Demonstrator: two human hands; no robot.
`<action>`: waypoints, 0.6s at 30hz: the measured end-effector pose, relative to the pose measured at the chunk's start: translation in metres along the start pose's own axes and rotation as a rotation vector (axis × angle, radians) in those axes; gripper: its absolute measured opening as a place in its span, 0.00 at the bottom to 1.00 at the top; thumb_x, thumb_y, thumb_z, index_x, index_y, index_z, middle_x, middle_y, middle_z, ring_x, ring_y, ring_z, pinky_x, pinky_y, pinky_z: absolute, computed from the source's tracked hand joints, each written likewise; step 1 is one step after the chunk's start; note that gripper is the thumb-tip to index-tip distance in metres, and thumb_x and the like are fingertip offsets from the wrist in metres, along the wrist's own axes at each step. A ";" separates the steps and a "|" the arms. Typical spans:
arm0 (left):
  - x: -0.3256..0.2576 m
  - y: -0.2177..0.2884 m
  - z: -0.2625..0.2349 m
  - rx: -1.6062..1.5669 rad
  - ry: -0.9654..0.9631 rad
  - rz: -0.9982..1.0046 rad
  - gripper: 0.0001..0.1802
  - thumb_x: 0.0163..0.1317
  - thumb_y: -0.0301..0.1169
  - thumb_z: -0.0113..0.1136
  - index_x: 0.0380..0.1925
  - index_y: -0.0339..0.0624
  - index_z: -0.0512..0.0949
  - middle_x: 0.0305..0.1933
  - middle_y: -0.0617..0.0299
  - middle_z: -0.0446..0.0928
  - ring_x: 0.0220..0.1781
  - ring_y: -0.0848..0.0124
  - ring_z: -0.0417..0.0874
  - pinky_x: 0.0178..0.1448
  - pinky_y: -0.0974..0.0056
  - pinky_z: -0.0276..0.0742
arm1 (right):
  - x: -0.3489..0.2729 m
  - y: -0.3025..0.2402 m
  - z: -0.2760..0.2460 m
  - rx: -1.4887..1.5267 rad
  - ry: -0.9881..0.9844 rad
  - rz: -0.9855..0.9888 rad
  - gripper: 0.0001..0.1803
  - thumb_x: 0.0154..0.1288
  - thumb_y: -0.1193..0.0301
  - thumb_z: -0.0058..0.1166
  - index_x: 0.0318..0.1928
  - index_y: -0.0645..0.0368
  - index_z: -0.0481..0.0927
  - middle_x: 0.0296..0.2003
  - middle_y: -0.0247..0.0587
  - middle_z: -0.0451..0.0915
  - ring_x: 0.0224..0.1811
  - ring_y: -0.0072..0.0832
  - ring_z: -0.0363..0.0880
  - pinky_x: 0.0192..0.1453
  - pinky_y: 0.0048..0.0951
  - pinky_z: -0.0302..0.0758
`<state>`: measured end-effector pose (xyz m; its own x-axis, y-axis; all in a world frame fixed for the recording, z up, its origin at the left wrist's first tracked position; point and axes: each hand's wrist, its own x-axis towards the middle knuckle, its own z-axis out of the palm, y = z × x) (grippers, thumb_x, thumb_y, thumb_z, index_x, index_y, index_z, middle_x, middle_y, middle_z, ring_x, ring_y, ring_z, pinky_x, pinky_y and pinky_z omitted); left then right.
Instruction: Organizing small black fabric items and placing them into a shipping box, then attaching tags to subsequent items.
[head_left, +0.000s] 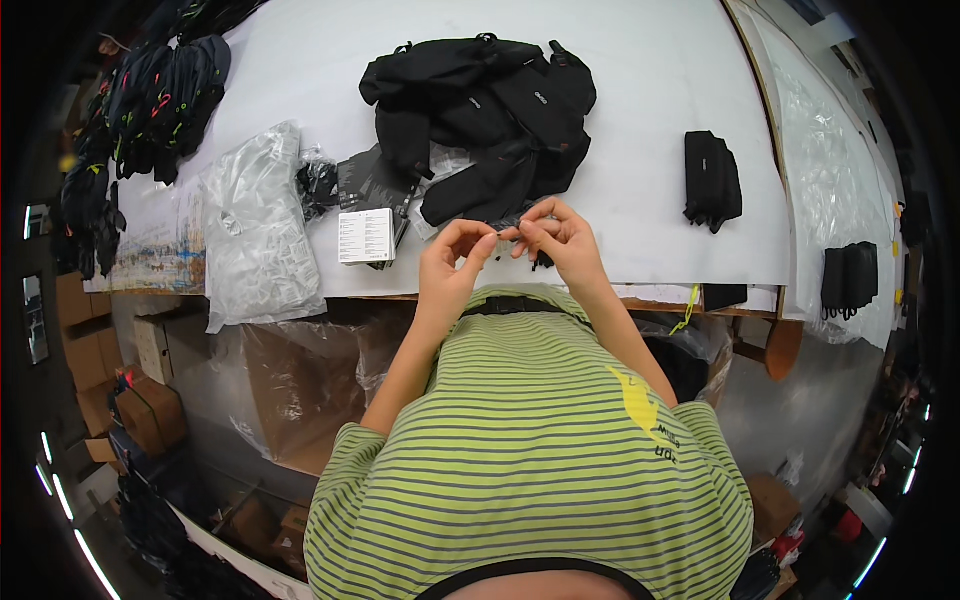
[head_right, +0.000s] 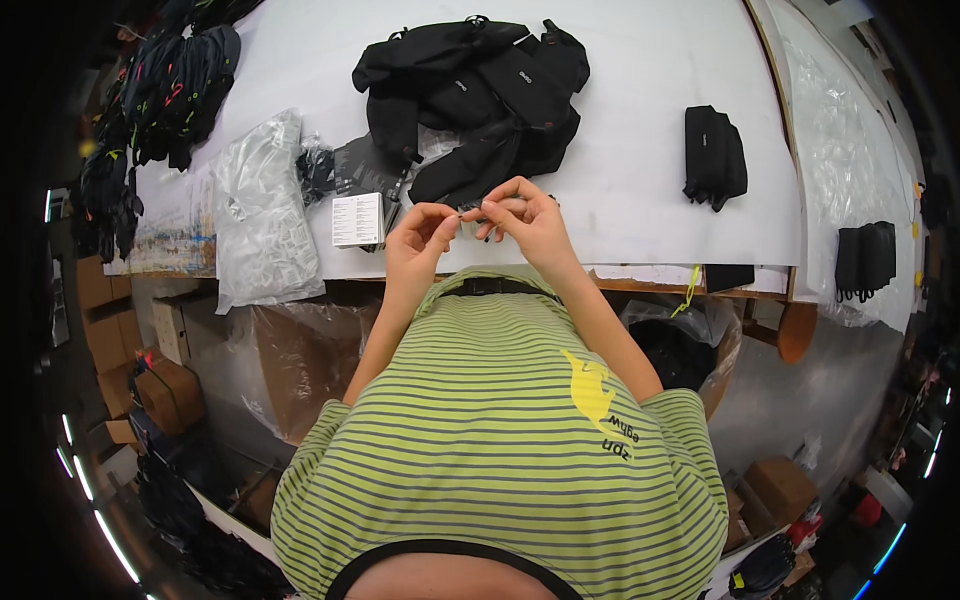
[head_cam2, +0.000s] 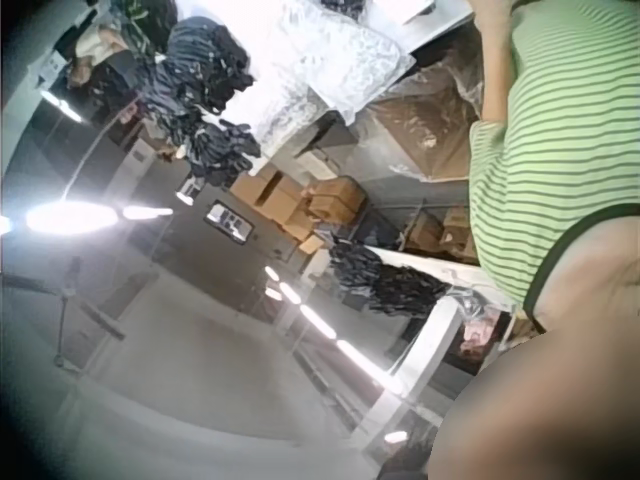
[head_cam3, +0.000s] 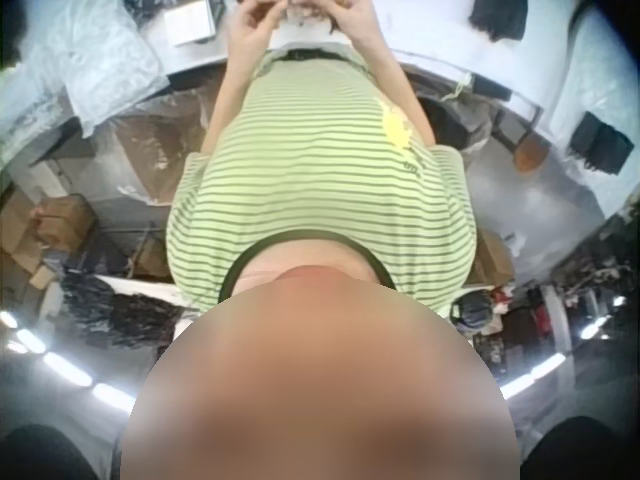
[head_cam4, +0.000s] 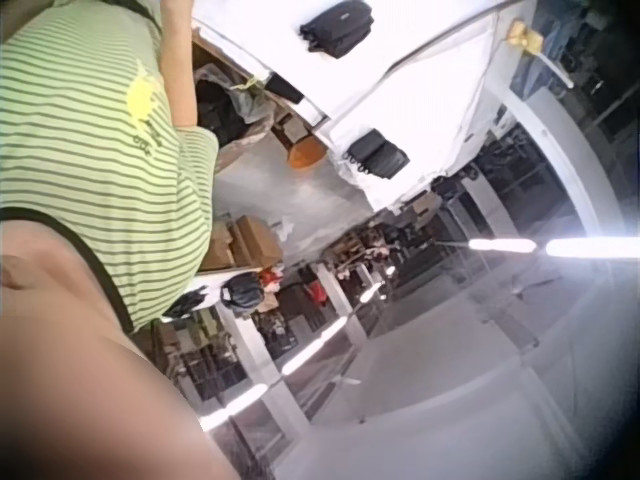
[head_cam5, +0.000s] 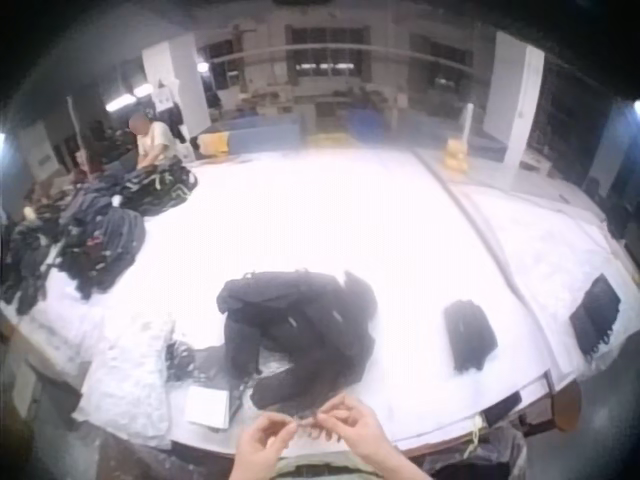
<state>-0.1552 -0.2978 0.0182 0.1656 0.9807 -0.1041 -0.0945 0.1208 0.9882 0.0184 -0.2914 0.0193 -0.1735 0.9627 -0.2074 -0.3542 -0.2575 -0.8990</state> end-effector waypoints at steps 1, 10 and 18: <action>0.000 0.002 0.000 0.001 -0.004 -0.002 0.07 0.61 0.29 0.59 0.36 0.37 0.76 0.31 0.69 0.74 0.29 0.84 0.69 0.33 0.77 0.64 | 0.000 0.001 0.000 0.002 0.004 -0.001 0.04 0.65 0.74 0.51 0.37 0.60 0.71 0.29 0.41 0.81 0.26 0.18 0.74 0.32 0.17 0.69; 0.001 0.010 0.002 0.090 -0.030 -0.055 0.07 0.58 0.29 0.61 0.32 0.36 0.77 0.26 0.71 0.75 0.27 0.85 0.69 0.32 0.78 0.63 | -0.004 0.006 0.003 0.024 -0.047 -0.010 0.06 0.64 0.72 0.53 0.34 0.60 0.72 0.24 0.34 0.77 0.25 0.16 0.74 0.31 0.16 0.69; 0.003 0.008 -0.003 0.121 -0.092 -0.078 0.07 0.57 0.30 0.61 0.31 0.37 0.78 0.27 0.70 0.76 0.27 0.84 0.70 0.33 0.76 0.64 | -0.005 0.004 0.006 -0.060 -0.077 -0.059 0.06 0.63 0.73 0.55 0.33 0.60 0.72 0.25 0.34 0.78 0.26 0.17 0.75 0.31 0.17 0.70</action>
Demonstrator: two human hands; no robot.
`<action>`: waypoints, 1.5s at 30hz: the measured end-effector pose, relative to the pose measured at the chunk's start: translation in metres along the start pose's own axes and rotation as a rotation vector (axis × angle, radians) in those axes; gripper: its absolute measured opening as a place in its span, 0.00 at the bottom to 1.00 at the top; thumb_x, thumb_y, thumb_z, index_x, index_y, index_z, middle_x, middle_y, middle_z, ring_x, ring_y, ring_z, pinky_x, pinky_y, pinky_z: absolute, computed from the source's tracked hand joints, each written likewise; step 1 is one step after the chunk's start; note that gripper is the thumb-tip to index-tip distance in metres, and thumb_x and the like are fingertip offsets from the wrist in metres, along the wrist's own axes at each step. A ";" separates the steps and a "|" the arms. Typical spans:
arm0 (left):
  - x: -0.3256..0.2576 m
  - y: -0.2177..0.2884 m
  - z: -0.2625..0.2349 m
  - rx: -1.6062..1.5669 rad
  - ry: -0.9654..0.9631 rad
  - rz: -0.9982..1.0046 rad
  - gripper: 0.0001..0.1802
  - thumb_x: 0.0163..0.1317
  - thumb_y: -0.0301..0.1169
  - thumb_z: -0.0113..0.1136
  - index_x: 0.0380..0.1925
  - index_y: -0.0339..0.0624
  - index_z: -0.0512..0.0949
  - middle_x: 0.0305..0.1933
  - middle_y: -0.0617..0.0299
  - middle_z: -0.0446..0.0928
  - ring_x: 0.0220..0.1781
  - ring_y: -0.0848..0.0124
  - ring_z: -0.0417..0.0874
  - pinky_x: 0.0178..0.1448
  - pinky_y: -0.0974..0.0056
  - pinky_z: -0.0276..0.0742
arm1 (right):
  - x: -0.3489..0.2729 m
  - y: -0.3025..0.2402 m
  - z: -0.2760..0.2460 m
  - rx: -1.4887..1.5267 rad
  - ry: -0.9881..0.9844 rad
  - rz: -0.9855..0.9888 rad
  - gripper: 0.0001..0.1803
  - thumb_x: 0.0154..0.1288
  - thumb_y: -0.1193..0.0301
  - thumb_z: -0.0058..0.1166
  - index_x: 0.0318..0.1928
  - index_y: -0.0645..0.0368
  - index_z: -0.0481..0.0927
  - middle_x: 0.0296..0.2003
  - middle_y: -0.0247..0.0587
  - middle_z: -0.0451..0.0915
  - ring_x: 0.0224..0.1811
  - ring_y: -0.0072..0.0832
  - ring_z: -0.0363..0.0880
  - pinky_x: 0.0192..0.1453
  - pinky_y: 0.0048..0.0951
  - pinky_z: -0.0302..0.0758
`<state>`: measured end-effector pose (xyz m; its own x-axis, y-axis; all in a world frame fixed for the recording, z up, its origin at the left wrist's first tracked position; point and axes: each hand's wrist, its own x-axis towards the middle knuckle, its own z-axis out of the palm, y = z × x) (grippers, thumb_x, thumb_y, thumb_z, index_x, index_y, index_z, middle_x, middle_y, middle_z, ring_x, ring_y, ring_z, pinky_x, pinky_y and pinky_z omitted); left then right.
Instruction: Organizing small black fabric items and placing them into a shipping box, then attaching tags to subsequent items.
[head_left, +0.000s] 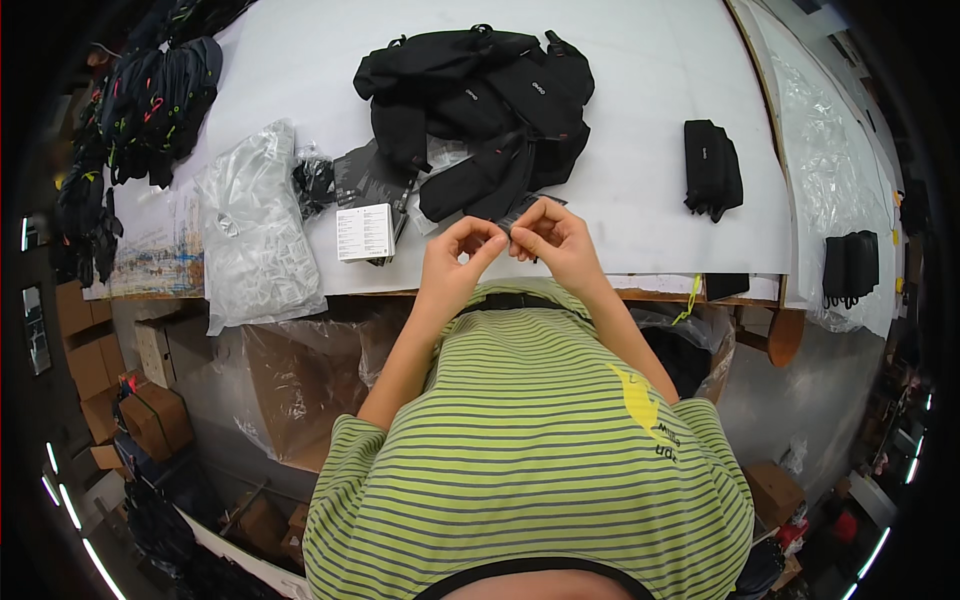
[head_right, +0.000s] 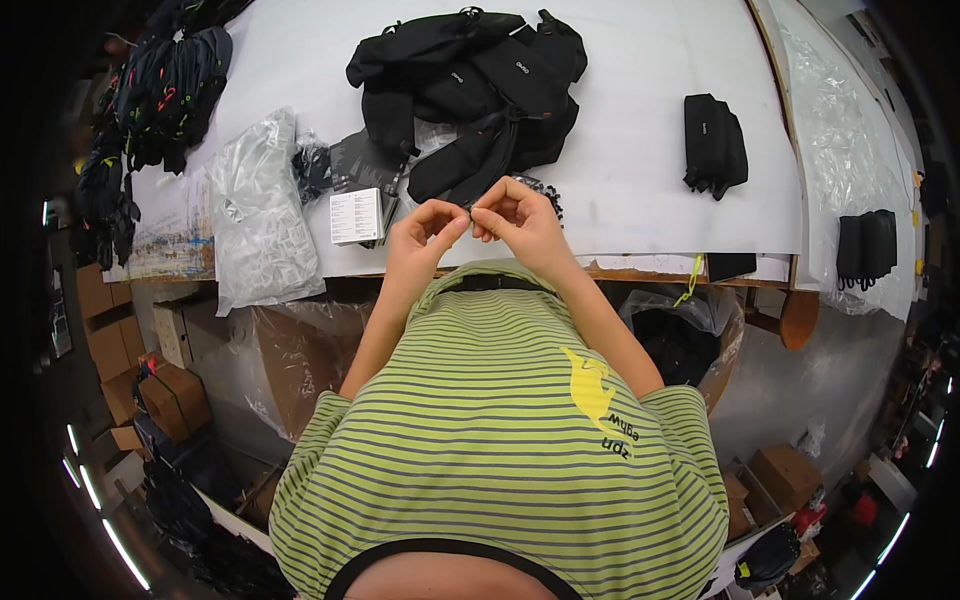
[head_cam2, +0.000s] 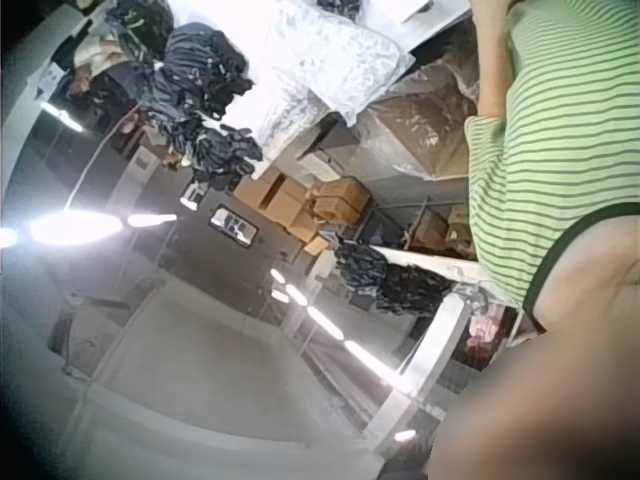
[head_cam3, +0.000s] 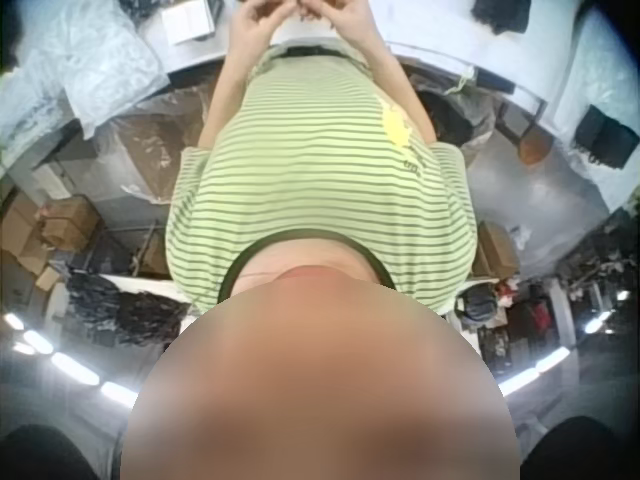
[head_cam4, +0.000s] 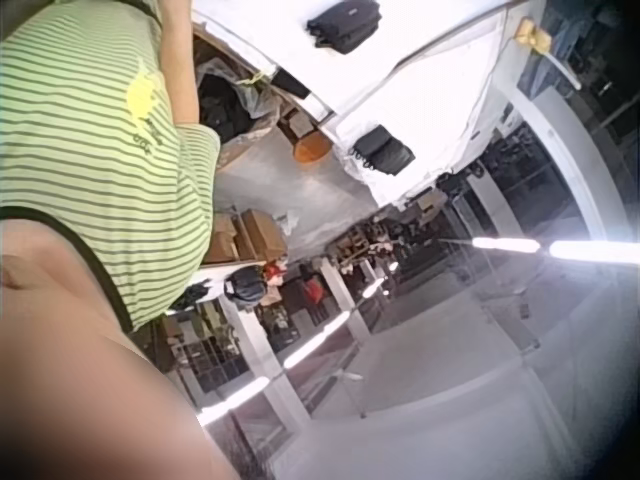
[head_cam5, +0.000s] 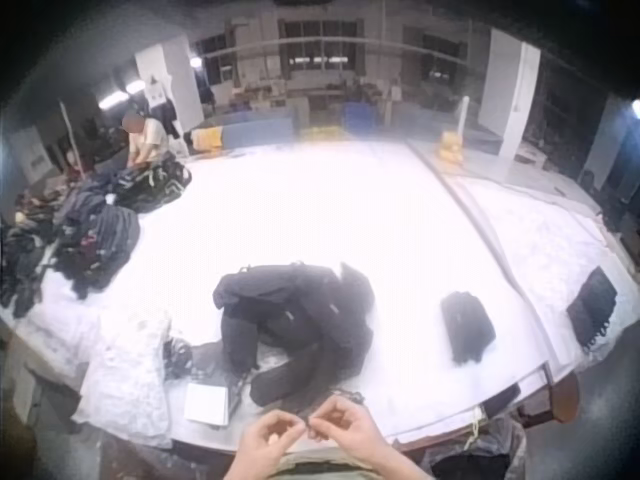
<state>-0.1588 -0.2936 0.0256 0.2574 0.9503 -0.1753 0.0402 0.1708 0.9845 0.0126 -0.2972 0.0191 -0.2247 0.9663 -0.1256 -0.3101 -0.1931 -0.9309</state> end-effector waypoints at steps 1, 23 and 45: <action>0.001 -0.001 -0.001 0.000 0.001 -0.001 0.07 0.57 0.30 0.61 0.31 0.37 0.78 0.27 0.70 0.76 0.27 0.84 0.70 0.33 0.76 0.64 | 0.000 -0.002 -0.001 0.000 -0.001 0.001 0.06 0.63 0.73 0.55 0.33 0.60 0.72 0.25 0.34 0.78 0.26 0.17 0.75 0.31 0.17 0.70; 0.085 0.045 0.004 -0.161 -0.528 0.224 0.22 0.51 0.21 0.46 0.50 0.41 0.68 0.54 0.61 0.68 0.57 0.72 0.68 0.61 0.67 0.63 | 0.001 -0.120 -0.008 0.000 -0.094 -0.281 0.10 0.64 0.76 0.51 0.45 0.58 0.70 0.24 0.33 0.73 0.26 0.19 0.74 0.30 0.17 0.68; 0.045 -0.029 0.013 -0.240 -0.563 0.008 0.12 0.48 0.24 0.67 0.34 0.35 0.80 0.33 0.67 0.77 0.39 0.77 0.73 0.49 0.70 0.66 | 0.002 -0.127 -0.020 0.658 -0.032 -0.602 0.10 0.68 0.76 0.40 0.49 0.58 0.65 0.24 0.32 0.65 0.25 0.19 0.58 0.33 0.19 0.58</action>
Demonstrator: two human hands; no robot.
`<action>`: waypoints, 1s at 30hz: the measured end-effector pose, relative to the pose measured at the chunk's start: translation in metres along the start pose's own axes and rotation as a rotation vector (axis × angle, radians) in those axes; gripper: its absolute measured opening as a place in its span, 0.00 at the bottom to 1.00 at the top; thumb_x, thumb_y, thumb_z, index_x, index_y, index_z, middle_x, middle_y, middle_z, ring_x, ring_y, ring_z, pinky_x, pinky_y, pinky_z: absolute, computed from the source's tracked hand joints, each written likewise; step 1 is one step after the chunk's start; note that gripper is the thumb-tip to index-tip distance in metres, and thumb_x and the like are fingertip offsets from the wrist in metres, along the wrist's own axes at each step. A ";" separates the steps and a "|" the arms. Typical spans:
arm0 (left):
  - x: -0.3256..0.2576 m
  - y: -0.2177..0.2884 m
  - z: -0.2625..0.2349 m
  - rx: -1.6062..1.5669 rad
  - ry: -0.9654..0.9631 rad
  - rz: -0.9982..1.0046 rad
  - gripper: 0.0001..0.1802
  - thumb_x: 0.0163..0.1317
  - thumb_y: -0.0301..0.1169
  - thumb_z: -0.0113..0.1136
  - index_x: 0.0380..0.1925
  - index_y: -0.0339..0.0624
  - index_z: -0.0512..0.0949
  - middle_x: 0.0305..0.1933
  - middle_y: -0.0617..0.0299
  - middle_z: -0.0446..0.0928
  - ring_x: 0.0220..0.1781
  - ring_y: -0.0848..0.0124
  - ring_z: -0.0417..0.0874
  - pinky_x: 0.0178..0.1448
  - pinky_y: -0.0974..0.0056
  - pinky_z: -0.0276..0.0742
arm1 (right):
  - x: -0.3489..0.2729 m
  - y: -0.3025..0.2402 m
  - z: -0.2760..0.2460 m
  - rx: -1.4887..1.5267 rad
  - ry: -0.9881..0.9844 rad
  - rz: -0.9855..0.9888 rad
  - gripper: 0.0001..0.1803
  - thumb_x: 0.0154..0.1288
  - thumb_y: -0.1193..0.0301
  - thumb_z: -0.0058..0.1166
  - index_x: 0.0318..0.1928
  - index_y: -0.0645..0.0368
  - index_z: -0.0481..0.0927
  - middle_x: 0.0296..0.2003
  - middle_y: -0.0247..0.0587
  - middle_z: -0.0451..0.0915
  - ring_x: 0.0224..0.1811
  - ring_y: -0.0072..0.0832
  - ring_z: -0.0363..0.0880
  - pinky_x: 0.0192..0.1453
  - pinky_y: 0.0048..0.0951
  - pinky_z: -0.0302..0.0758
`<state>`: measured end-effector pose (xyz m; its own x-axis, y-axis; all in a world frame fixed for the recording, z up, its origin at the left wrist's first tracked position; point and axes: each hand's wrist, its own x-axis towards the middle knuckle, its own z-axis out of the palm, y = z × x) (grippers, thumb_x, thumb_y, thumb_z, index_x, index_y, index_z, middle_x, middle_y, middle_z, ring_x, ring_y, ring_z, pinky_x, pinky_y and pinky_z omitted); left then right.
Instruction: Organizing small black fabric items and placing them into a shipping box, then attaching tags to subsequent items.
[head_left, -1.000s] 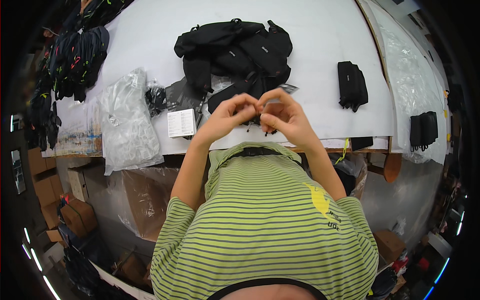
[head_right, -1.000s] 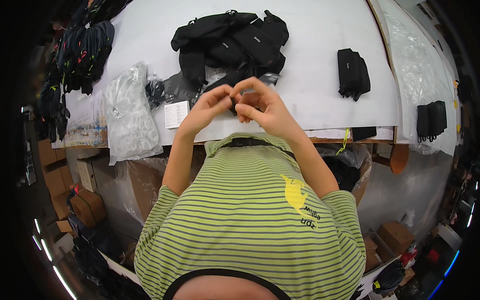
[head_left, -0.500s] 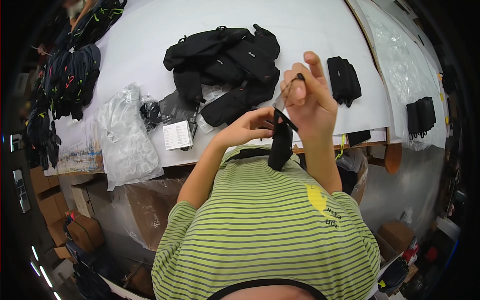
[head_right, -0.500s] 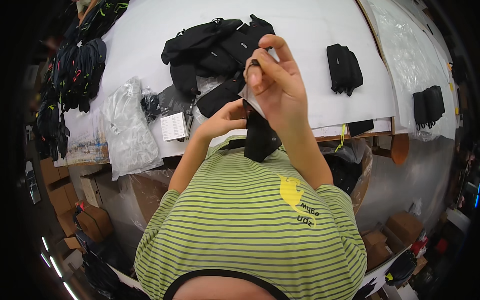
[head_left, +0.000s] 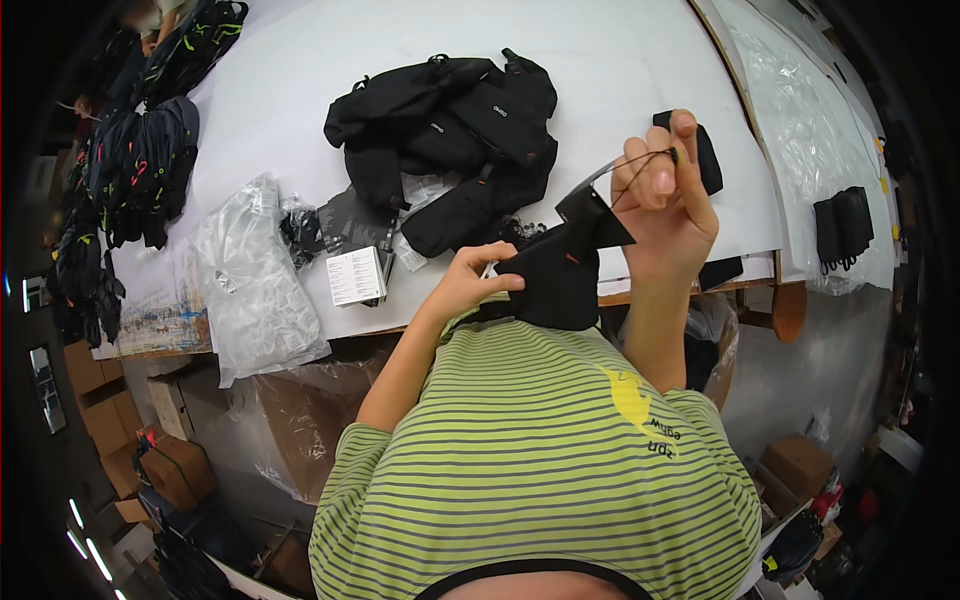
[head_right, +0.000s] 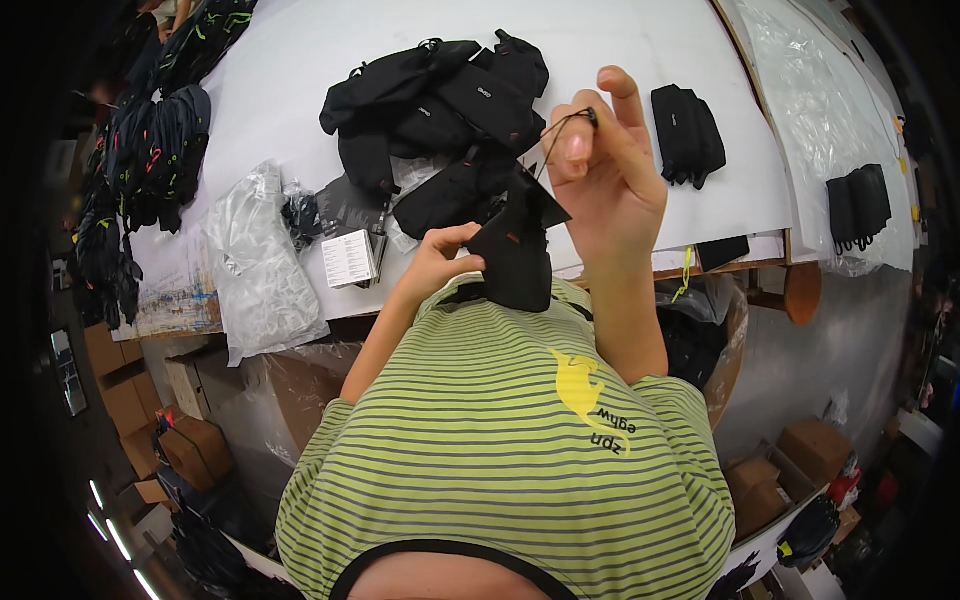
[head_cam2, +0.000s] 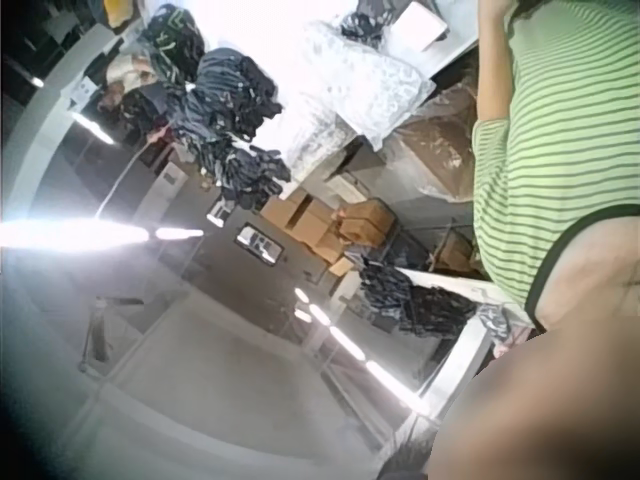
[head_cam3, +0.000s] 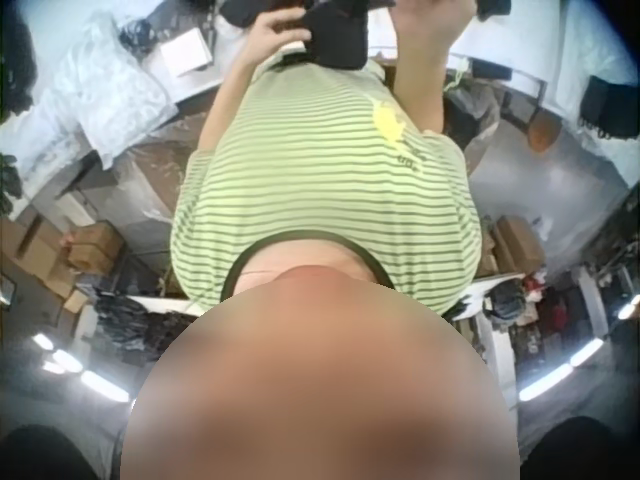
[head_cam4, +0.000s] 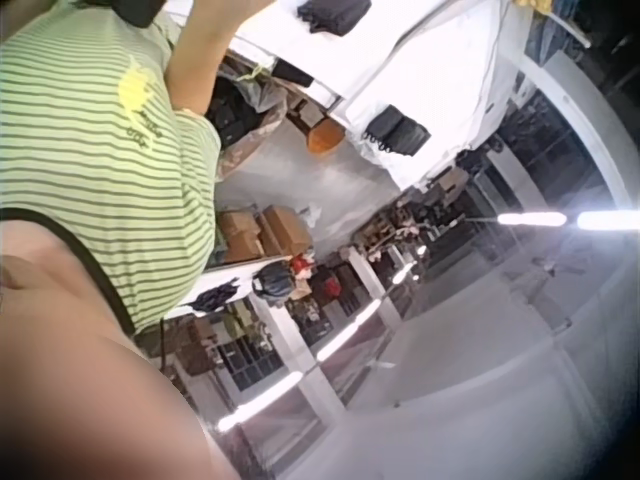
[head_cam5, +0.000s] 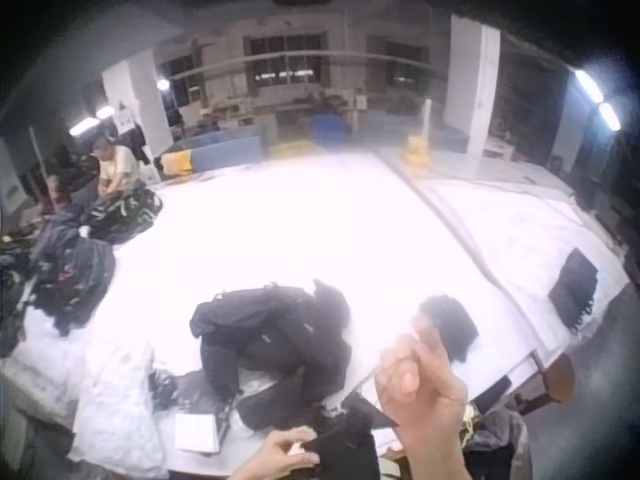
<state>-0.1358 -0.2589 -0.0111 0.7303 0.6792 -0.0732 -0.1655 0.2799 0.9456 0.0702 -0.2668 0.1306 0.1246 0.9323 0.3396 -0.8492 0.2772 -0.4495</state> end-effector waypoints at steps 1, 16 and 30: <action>-0.003 0.001 0.000 -0.001 0.001 -0.001 0.12 0.48 0.24 0.67 0.34 0.35 0.80 0.33 0.67 0.77 0.39 0.77 0.73 0.49 0.70 0.66 | -0.001 -0.001 -0.001 0.006 -0.012 -0.005 0.10 0.67 0.76 0.41 0.49 0.58 0.65 0.24 0.32 0.65 0.25 0.19 0.59 0.32 0.18 0.58; -0.011 0.050 0.034 0.291 0.026 0.158 0.08 0.48 0.26 0.66 0.27 0.35 0.78 0.29 0.63 0.76 0.34 0.73 0.74 0.43 0.69 0.67 | -0.011 -0.004 -0.002 -0.076 0.107 -0.060 0.08 0.67 0.76 0.38 0.46 0.59 0.67 0.20 0.35 0.68 0.21 0.21 0.59 0.25 0.21 0.59; -0.045 0.082 0.007 0.241 -0.074 -0.073 0.09 0.48 0.27 0.67 0.27 0.35 0.76 0.27 0.65 0.76 0.31 0.77 0.74 0.39 0.72 0.68 | -0.048 0.024 -0.058 -0.472 -0.396 0.949 0.34 0.52 0.69 0.60 0.61 0.59 0.66 0.57 0.42 0.70 0.60 0.29 0.67 0.66 0.32 0.60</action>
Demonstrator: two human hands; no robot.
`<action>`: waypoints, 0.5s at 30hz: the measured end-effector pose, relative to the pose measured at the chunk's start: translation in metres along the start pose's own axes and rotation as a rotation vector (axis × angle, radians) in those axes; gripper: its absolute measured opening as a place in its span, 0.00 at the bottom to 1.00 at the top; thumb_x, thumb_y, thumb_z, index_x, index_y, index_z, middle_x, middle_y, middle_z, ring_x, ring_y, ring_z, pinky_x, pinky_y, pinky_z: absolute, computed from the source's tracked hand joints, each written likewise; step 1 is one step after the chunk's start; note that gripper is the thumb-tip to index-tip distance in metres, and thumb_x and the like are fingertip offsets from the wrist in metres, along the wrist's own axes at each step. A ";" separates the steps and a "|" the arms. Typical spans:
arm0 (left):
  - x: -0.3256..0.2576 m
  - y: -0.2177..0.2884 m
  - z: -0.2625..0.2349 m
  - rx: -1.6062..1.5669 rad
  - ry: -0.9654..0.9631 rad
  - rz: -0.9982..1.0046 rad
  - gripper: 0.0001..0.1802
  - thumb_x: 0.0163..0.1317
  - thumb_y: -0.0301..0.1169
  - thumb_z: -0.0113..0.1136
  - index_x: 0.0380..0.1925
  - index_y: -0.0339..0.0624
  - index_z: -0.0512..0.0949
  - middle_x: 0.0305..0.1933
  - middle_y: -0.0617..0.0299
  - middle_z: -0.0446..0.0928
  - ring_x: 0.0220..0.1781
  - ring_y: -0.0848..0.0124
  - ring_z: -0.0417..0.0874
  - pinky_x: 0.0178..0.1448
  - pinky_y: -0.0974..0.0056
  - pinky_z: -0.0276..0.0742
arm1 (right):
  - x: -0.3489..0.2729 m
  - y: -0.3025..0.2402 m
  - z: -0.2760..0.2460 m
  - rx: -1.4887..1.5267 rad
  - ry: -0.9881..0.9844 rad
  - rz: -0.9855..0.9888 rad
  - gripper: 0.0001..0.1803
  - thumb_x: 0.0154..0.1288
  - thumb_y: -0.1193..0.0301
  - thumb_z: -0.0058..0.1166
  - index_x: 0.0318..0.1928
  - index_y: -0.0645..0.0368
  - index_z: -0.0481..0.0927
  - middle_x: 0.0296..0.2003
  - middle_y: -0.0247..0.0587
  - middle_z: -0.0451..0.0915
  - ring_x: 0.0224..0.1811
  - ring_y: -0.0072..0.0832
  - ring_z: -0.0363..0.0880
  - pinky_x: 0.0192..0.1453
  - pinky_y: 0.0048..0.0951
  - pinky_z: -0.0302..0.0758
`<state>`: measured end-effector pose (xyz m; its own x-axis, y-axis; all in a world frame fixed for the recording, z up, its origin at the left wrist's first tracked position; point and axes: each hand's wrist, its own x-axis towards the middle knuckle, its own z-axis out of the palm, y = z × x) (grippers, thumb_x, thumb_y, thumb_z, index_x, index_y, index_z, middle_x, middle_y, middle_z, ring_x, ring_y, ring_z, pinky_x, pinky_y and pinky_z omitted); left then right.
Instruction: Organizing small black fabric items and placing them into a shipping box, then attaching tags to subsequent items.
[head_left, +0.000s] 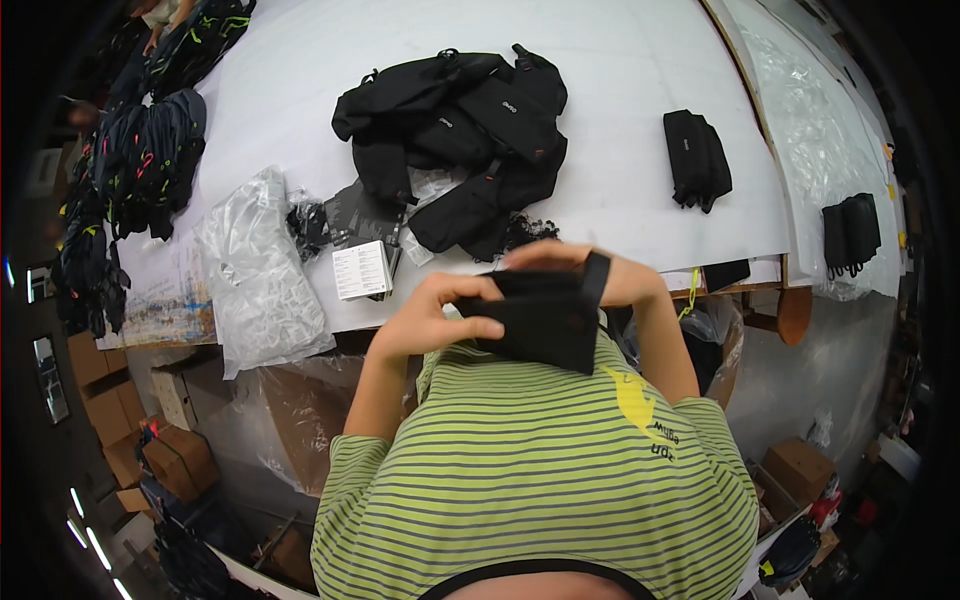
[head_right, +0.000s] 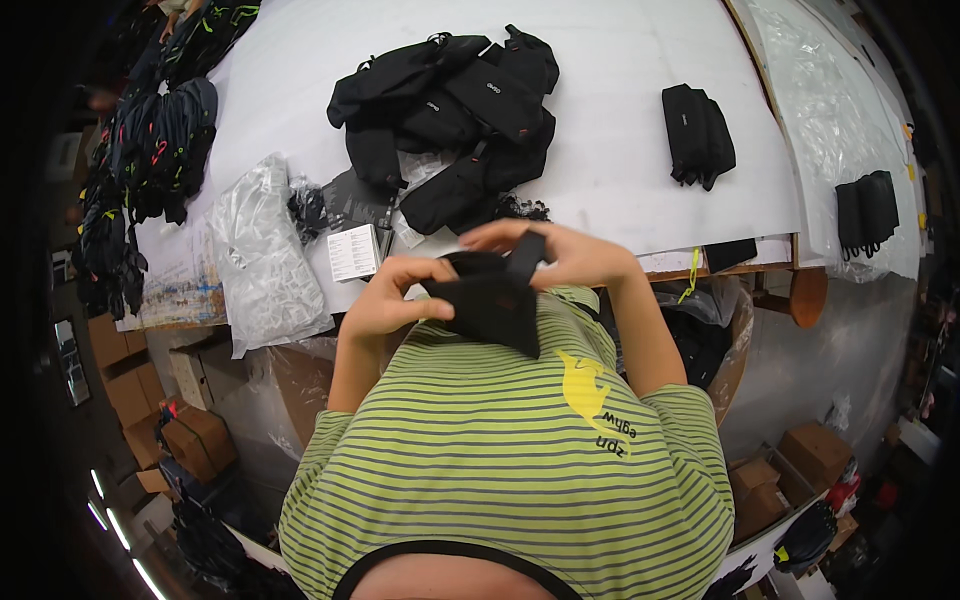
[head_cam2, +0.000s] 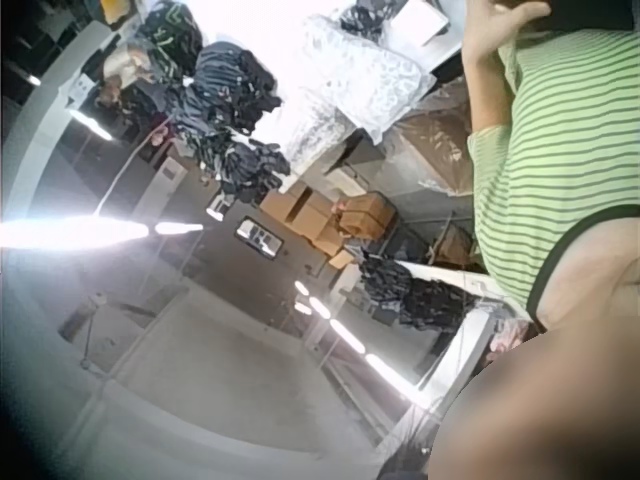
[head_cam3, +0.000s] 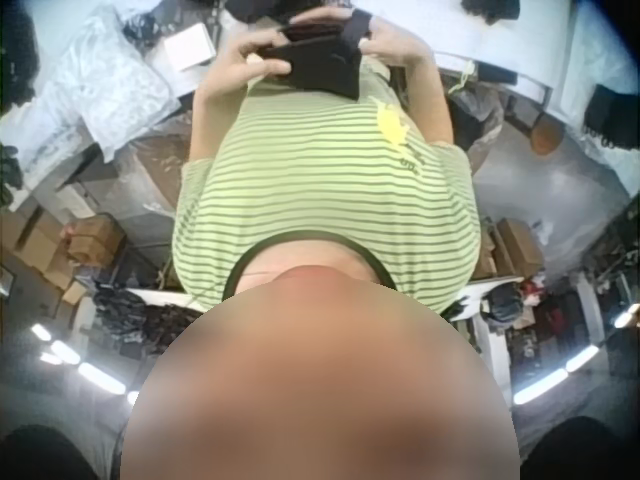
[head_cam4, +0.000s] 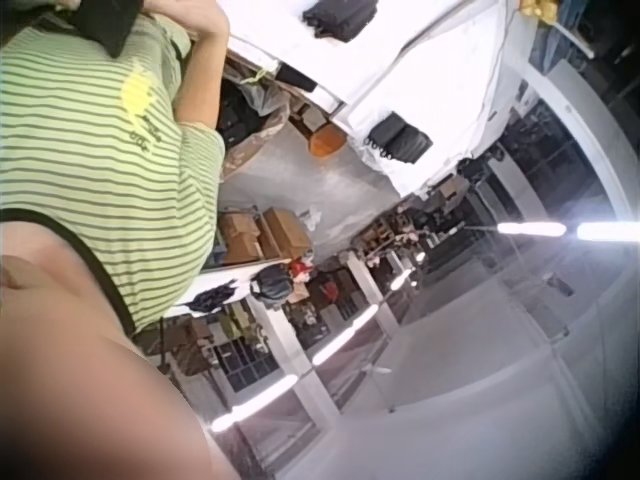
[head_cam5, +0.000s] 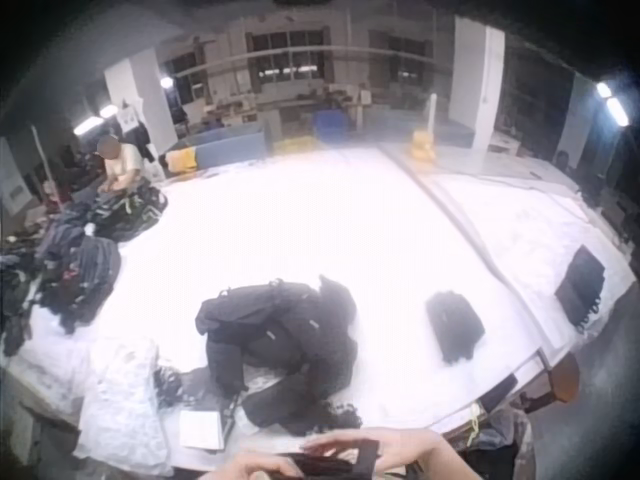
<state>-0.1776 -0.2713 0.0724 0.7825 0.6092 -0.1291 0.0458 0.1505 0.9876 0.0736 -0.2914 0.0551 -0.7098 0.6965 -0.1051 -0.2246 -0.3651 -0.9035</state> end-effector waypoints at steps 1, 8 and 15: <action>-0.004 0.003 -0.003 -0.034 -0.057 -0.039 0.10 0.49 0.27 0.67 0.29 0.36 0.77 0.28 0.65 0.77 0.32 0.76 0.75 0.40 0.71 0.69 | -0.004 0.002 0.000 -0.115 -0.082 0.048 0.35 0.49 0.69 0.63 0.61 0.57 0.68 0.58 0.39 0.69 0.57 0.30 0.68 0.64 0.32 0.62; -0.025 0.024 -0.019 -0.049 -0.294 -0.187 0.11 0.54 0.31 0.64 0.32 0.35 0.76 0.26 0.64 0.76 0.31 0.75 0.74 0.39 0.70 0.68 | 0.017 0.020 0.041 -0.605 0.089 -0.205 0.30 0.48 0.69 0.64 0.55 0.52 0.74 0.53 0.33 0.72 0.56 0.32 0.66 0.59 0.30 0.65; -0.034 0.025 -0.016 -0.130 -0.259 -0.219 0.12 0.58 0.31 0.61 0.37 0.35 0.74 0.32 0.63 0.74 0.36 0.78 0.71 0.40 0.71 0.67 | 0.025 0.042 0.036 -0.273 0.525 -0.061 0.13 0.50 0.72 0.62 0.39 0.55 0.83 0.40 0.32 0.77 0.43 0.21 0.71 0.46 0.23 0.69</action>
<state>-0.2125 -0.2760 0.0999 0.8948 0.3367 -0.2932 0.1637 0.3636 0.9171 0.0221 -0.3118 0.0293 -0.2605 0.9489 -0.1780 -0.0259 -0.1912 -0.9812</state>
